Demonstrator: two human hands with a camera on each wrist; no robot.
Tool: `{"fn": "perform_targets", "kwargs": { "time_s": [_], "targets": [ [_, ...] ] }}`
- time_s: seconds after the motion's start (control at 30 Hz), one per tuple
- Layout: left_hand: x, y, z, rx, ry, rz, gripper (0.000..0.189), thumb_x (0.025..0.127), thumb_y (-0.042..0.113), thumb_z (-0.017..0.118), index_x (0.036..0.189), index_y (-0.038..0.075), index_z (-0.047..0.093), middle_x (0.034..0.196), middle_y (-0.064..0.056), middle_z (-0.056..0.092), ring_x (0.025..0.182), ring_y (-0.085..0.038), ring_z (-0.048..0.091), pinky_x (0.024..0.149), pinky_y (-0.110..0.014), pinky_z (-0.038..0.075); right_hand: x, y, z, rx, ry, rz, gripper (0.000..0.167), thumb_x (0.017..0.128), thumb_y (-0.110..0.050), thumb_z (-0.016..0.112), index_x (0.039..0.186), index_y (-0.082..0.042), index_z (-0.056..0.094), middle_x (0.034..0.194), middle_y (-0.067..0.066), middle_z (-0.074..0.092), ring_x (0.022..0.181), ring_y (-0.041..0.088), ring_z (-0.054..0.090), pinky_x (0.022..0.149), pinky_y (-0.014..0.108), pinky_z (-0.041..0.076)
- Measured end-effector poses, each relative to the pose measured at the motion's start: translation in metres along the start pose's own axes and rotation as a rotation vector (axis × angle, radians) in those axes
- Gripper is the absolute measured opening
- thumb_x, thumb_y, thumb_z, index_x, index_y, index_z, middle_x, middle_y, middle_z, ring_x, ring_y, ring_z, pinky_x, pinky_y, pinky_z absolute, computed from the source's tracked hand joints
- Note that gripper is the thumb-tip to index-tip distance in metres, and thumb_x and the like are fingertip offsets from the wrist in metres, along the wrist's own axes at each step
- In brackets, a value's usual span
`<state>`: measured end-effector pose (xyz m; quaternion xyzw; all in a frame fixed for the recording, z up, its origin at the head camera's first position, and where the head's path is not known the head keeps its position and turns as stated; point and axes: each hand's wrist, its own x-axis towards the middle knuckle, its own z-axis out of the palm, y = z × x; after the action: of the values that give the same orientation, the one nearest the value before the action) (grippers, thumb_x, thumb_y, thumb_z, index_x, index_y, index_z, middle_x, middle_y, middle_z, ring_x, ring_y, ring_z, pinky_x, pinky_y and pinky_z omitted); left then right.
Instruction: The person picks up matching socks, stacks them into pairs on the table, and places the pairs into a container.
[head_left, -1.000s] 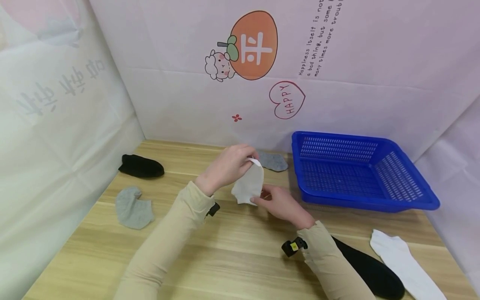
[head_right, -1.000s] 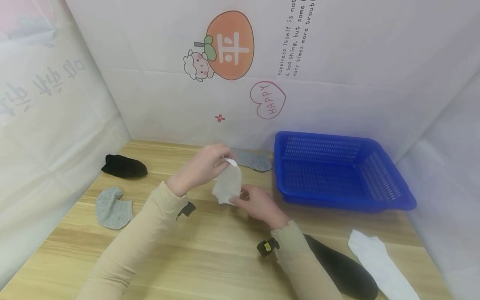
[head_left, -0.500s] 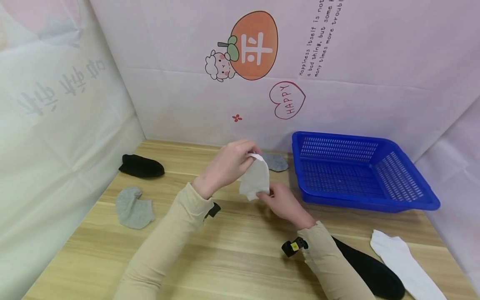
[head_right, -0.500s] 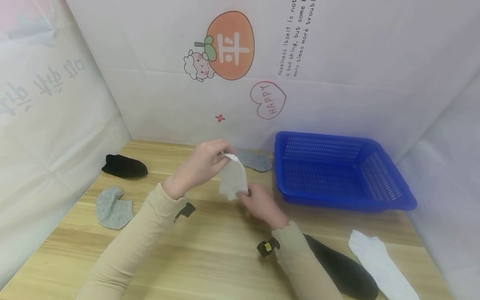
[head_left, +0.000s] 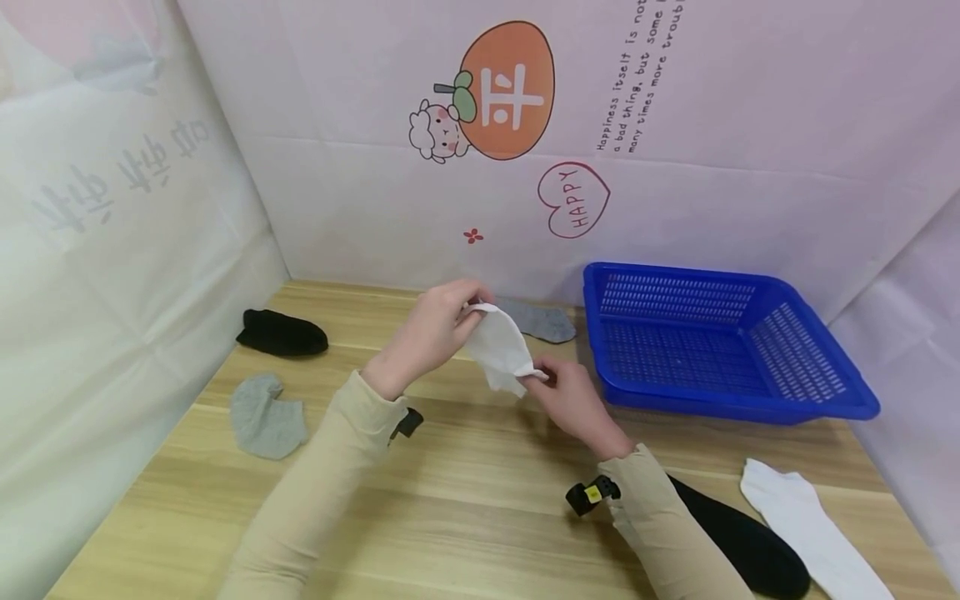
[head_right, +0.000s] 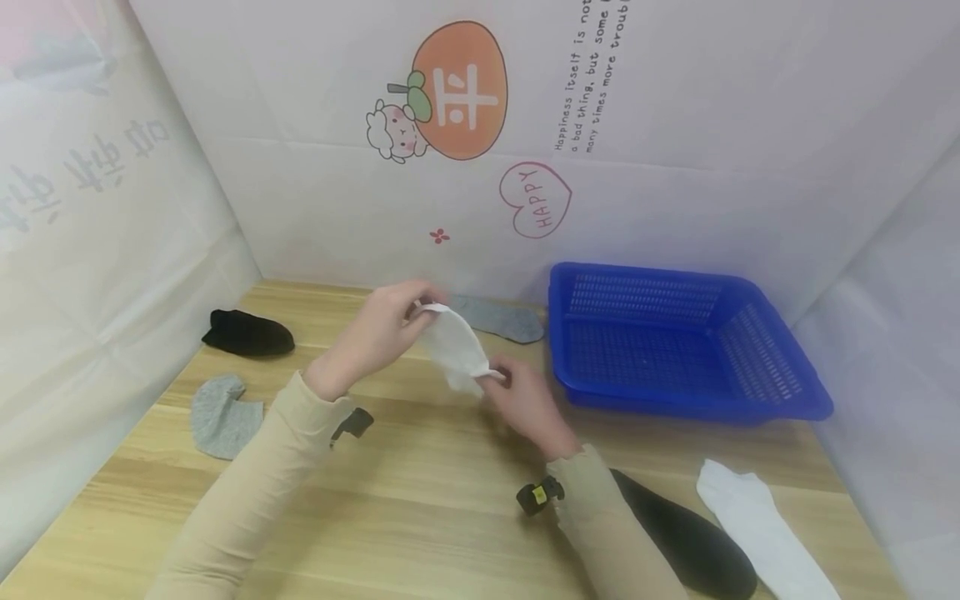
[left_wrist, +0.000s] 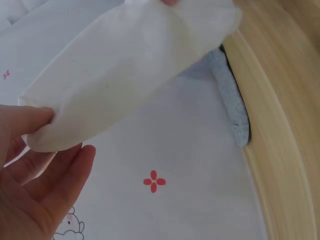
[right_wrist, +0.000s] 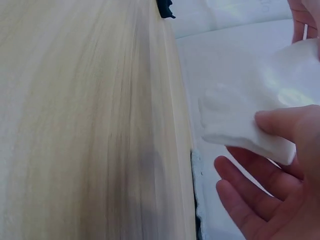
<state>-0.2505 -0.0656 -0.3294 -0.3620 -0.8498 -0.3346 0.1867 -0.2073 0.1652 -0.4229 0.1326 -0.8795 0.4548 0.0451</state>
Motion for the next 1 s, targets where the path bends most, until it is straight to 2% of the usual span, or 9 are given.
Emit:
{"fn": "perform_targets", "kwargs": {
  "time_s": [0.17, 0.33, 0.47, 0.57, 0.73, 0.9, 1.0],
  "targets": [
    [-0.005, -0.008, -0.004, 0.004, -0.011, -0.034, 0.009, 0.097, 0.001, 0.066, 0.104, 0.005, 0.070, 0.099, -0.004, 0.067, 0.081, -0.017, 0.058, 0.072, -0.031, 0.050, 0.001, 0.000, -0.003, 0.035, 0.079, -0.006, 0.011, 0.098, -0.014, 0.070, 0.106, -0.007, 0.071, 0.103, 0.008, 0.072, 0.081, 0.019, 0.068, 0.070, 0.036, 0.055],
    [-0.009, -0.014, -0.006, 0.029, -0.032, -0.081, 0.009, 0.098, 0.002, 0.065, 0.105, 0.004, 0.071, 0.100, -0.006, 0.069, 0.078, -0.018, 0.058, 0.070, -0.031, 0.050, 0.000, 0.002, -0.004, 0.104, 0.119, -0.025, 0.014, 0.100, -0.012, 0.067, 0.111, -0.004, 0.068, 0.107, 0.011, 0.072, 0.091, 0.022, 0.069, 0.076, 0.038, 0.056],
    [-0.011, -0.015, -0.006, -0.001, -0.022, -0.156, 0.018, 0.100, -0.002, 0.054, 0.108, 0.002, 0.070, 0.106, -0.011, 0.070, 0.084, -0.023, 0.061, 0.076, -0.036, 0.051, 0.001, 0.002, -0.005, 0.153, 0.146, -0.031, 0.015, 0.103, -0.011, 0.062, 0.114, -0.002, 0.064, 0.116, 0.017, 0.068, 0.098, 0.028, 0.068, 0.078, 0.043, 0.057],
    [-0.012, -0.013, -0.004, -0.063, -0.001, -0.239, 0.026, 0.101, -0.004, 0.045, 0.109, -0.001, 0.069, 0.111, -0.014, 0.070, 0.092, -0.027, 0.062, 0.083, -0.039, 0.051, 0.001, 0.002, -0.004, 0.166, 0.152, -0.018, 0.017, 0.105, -0.011, 0.059, 0.119, -0.002, 0.060, 0.121, 0.019, 0.066, 0.101, 0.030, 0.067, 0.079, 0.045, 0.057],
    [-0.015, -0.014, 0.002, -0.111, 0.028, -0.341, 0.026, 0.103, -0.002, 0.042, 0.113, -0.005, 0.065, 0.114, -0.021, 0.068, 0.099, -0.032, 0.064, 0.086, -0.044, 0.051, 0.000, 0.001, -0.002, 0.156, 0.143, 0.016, 0.022, 0.106, -0.014, 0.058, 0.123, -0.001, 0.057, 0.118, 0.020, 0.067, 0.096, 0.029, 0.066, 0.076, 0.040, 0.056],
    [-0.021, -0.019, 0.008, -0.091, 0.036, -0.405, 0.023, 0.107, 0.009, 0.043, 0.112, -0.005, 0.060, 0.100, -0.020, 0.066, 0.086, -0.033, 0.061, 0.077, -0.046, 0.050, -0.001, -0.001, 0.000, 0.151, 0.171, 0.037, 0.023, 0.106, -0.018, 0.058, 0.120, 0.000, 0.058, 0.113, 0.018, 0.067, 0.092, 0.027, 0.063, 0.074, 0.033, 0.053],
    [-0.025, -0.020, 0.011, -0.085, 0.036, -0.411, 0.022, 0.107, 0.014, 0.047, 0.110, -0.004, 0.059, 0.091, -0.016, 0.064, 0.079, -0.030, 0.058, 0.073, -0.044, 0.048, -0.001, 0.000, 0.000, 0.168, 0.182, 0.043, 0.022, 0.106, -0.018, 0.057, 0.118, 0.001, 0.058, 0.111, 0.019, 0.068, 0.092, 0.028, 0.062, 0.072, 0.029, 0.049]
  ]
}}
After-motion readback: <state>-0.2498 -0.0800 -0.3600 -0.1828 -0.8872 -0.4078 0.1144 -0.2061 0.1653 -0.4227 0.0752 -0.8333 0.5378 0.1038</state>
